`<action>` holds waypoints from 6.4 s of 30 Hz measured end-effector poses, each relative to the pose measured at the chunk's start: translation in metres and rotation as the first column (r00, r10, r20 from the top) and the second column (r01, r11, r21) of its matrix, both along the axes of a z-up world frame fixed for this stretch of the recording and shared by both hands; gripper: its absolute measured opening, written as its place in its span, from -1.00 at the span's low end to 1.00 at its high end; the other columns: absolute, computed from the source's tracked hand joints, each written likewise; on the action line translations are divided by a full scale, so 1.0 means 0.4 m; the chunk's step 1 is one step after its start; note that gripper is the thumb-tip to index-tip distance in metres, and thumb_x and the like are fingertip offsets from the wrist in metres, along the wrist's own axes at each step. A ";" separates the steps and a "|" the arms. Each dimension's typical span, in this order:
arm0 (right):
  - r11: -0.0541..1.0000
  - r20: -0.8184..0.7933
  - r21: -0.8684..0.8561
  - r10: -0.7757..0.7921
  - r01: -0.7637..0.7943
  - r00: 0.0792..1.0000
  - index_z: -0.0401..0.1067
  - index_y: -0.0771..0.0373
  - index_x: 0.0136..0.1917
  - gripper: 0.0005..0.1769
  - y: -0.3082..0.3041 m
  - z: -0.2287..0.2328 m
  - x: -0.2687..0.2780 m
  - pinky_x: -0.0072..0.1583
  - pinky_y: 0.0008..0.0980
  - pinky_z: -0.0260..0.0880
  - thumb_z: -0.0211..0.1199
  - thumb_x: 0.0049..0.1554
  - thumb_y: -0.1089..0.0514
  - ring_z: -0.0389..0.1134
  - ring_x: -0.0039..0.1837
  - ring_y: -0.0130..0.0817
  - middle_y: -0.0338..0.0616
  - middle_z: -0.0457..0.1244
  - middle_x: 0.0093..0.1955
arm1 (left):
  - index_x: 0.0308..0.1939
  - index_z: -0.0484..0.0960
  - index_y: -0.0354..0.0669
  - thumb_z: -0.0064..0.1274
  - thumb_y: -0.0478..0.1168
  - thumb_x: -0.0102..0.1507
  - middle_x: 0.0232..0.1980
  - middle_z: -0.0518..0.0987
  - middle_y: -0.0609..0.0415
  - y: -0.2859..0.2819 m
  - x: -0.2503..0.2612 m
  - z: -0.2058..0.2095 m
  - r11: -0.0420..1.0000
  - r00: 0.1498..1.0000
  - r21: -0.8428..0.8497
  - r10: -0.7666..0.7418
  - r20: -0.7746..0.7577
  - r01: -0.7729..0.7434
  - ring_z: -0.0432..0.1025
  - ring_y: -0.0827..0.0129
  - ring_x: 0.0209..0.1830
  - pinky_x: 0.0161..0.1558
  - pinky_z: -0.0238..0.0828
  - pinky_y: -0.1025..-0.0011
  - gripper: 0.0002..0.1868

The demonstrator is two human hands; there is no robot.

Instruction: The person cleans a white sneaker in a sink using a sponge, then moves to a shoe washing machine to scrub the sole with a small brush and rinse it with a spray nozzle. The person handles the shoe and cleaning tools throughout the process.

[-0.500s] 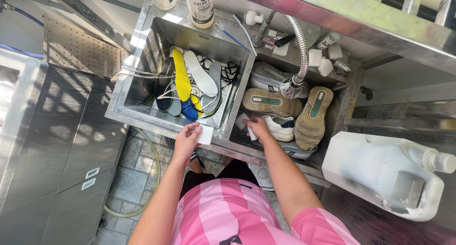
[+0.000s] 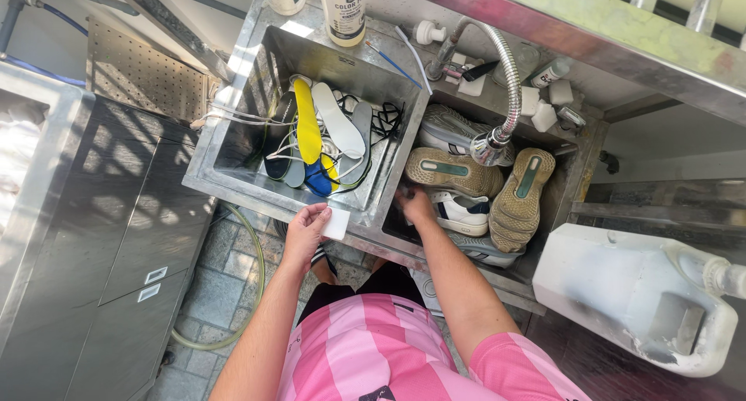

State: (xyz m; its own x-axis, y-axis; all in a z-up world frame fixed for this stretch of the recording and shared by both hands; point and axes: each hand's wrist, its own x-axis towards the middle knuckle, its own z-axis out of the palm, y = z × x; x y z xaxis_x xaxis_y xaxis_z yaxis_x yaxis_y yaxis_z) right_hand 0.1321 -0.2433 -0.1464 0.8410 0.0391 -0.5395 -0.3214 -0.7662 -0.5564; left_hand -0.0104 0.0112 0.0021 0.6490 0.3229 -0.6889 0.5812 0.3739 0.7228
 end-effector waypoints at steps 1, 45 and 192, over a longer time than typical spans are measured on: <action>0.992 -0.019 0.108 -0.059 0.060 0.998 0.35 0.33 0.28 -0.31 0.011 -0.008 0.002 0.22 -0.10 0.32 0.29 0.12 -0.24 0.36 0.19 0.05 0.22 0.34 0.15 | 0.13 0.58 -0.14 0.16 -0.05 0.29 -0.04 0.67 0.16 0.006 -0.005 0.003 1.000 1.000 0.006 0.007 -0.012 -0.007 0.51 0.51 -0.12 -0.19 0.42 0.46 -0.61; 0.897 -0.341 0.423 0.024 0.131 0.940 -0.02 0.36 0.51 0.09 -0.041 0.021 -0.046 0.28 -0.21 0.34 0.43 -0.19 0.13 0.31 0.32 -0.02 0.19 0.26 0.32 | 0.21 0.57 -0.08 0.14 -0.01 0.29 -0.08 0.66 0.23 0.025 -0.022 0.016 0.993 0.991 0.074 -0.085 -0.106 0.093 0.46 0.56 -0.20 -0.18 0.38 0.50 -0.55; 0.997 0.213 0.025 -0.073 0.069 0.974 0.52 0.20 0.03 -0.48 -0.214 0.023 -0.110 0.14 -0.09 0.41 0.57 -0.20 0.05 0.43 0.10 0.10 0.13 0.42 -0.01 | 0.06 0.48 -0.35 -0.02 -0.38 0.30 0.20 0.43 -0.33 -0.462 0.266 -0.291 -0.072 0.424 0.671 -0.725 -0.543 0.738 0.57 -0.05 -0.01 -0.05 0.59 0.22 -0.75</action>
State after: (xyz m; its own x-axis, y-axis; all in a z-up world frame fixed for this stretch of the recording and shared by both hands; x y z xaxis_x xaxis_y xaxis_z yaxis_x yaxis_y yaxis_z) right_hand 0.0881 -0.3289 -0.1370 0.9379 -0.0170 -0.3465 -0.2465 -0.7353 -0.6314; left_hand 0.0958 -0.1735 -0.1142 0.8753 -0.0220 -0.4831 0.1420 -0.9433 0.3002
